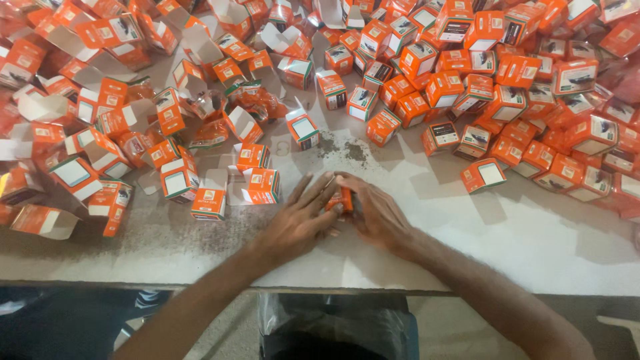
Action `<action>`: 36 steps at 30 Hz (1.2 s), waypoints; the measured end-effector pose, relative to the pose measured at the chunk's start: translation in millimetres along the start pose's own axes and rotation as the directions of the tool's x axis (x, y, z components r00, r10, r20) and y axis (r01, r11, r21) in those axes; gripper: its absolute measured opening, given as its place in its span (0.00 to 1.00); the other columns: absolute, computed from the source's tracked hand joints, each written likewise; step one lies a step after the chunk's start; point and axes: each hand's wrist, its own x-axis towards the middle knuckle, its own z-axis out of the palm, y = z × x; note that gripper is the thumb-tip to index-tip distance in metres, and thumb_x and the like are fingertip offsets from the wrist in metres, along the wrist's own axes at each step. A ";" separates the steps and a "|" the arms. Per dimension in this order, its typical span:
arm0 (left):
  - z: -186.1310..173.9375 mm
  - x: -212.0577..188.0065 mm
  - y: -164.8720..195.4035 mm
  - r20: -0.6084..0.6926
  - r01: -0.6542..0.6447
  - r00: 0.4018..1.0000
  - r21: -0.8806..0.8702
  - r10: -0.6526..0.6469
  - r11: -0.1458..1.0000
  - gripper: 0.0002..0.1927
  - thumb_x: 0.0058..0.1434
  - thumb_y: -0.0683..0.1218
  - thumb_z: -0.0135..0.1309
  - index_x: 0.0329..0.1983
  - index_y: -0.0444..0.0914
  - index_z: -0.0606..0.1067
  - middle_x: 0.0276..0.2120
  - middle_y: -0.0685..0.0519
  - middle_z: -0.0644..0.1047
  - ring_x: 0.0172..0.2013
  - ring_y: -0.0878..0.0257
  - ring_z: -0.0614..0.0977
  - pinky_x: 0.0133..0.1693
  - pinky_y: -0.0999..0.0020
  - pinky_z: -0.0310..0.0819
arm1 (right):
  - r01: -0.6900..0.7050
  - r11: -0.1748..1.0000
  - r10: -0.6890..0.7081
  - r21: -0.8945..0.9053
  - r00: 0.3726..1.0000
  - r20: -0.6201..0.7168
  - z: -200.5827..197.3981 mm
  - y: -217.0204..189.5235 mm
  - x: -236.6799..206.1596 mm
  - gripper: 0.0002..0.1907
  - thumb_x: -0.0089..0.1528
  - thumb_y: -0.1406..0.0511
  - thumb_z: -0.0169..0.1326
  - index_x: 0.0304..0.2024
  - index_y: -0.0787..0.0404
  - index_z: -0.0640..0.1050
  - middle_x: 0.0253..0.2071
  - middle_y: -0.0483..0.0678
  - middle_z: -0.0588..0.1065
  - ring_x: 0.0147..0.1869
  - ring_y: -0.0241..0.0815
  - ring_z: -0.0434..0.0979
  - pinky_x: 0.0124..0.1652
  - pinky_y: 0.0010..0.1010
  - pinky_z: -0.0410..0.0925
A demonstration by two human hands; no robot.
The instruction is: The person folds small orange cardboard boxes at a table covered with a large pile of flat and folded boxes. They pick up a flat box, press and fold its flaps and sides to form a closed box, and place it back onto the pile, repeating this with one box at a time.
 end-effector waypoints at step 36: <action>-24.2 17.8 -39.9 -0.417 0.177 0.896 0.024 -0.151 0.984 0.24 0.55 0.30 0.54 0.55 0.36 0.73 0.57 0.35 0.74 0.53 0.41 0.81 0.47 0.52 0.81 | -0.272 0.950 0.261 0.151 0.961 0.092 3.6 8.0 15.2 0.25 0.54 0.68 0.67 0.52 0.63 0.75 0.43 0.54 0.76 0.48 0.58 0.78 0.47 0.41 0.71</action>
